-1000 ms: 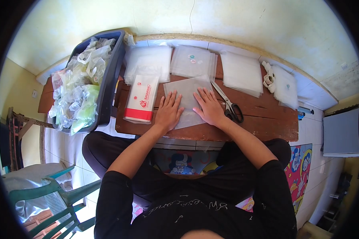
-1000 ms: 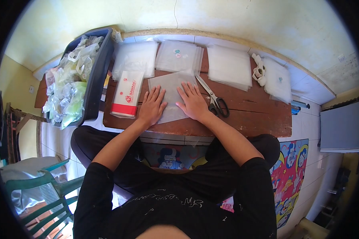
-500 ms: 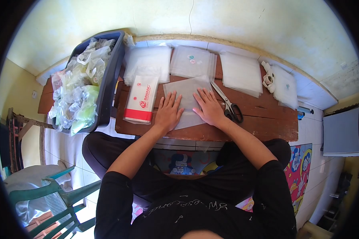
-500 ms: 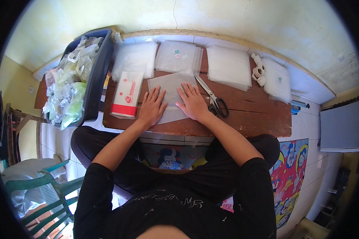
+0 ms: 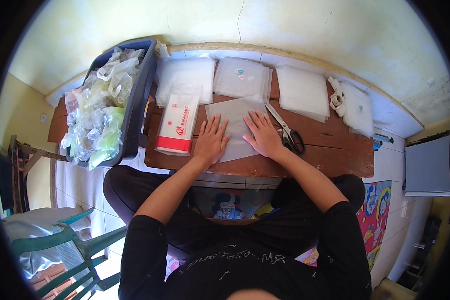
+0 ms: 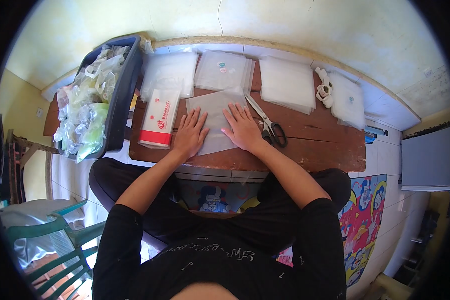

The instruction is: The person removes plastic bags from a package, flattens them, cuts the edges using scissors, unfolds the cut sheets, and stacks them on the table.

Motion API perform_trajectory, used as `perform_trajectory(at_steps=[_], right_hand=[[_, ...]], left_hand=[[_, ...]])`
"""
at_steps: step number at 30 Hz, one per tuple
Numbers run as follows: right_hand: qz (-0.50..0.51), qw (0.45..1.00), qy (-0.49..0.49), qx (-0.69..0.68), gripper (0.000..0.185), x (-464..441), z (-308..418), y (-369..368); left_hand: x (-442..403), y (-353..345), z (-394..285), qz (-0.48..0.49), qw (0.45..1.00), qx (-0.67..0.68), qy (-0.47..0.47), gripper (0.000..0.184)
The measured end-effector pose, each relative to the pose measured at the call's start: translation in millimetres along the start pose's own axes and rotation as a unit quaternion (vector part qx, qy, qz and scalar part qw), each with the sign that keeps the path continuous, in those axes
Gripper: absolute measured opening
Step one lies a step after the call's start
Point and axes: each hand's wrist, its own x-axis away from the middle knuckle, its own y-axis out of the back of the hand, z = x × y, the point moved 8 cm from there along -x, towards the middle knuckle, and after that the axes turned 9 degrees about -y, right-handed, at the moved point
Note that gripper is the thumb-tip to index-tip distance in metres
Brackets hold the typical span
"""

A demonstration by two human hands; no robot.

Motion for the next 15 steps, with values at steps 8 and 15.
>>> perform_trajectory(at_steps=[8, 15], right_hand=[[0.014, 1.0, -0.003, -0.004, 0.063, 0, -3, -1], [-0.09, 0.983, -0.093, -0.128, 0.046, -7, -27, 20]], left_hand=[[0, -1, 0, -0.011, 1.0, -0.009, -0.005, 0.055], [1, 0, -1, -0.01, 1.0, -0.013, -0.007, 0.055]])
